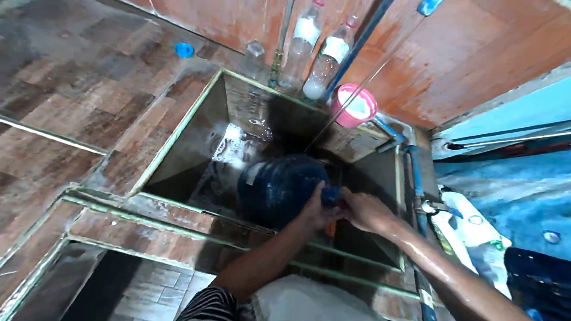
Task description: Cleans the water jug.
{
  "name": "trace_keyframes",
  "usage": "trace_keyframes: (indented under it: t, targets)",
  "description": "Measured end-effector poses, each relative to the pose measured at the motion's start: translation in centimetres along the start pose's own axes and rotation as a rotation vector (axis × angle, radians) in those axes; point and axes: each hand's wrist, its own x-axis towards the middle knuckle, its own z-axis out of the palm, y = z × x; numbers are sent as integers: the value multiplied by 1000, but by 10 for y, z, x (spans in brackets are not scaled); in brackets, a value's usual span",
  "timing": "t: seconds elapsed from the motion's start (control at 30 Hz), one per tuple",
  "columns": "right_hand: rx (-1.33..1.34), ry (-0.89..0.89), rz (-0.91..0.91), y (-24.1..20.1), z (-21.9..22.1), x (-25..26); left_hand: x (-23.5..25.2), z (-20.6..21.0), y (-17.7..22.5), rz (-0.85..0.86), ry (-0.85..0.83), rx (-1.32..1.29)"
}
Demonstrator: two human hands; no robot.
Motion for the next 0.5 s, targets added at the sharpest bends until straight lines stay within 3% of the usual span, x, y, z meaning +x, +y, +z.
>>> trace_keyframes:
  t: [0.1,0.23,0.5]
  targets:
    - [45,61,-10,-18,-13,17,16,12,27,146,132,-173]
    - [84,118,-52,-19,-21,51,62,0,64,333,77,-225]
    - [-227,182,-13,-3,-71,65,101,20,101,369,49,-403]
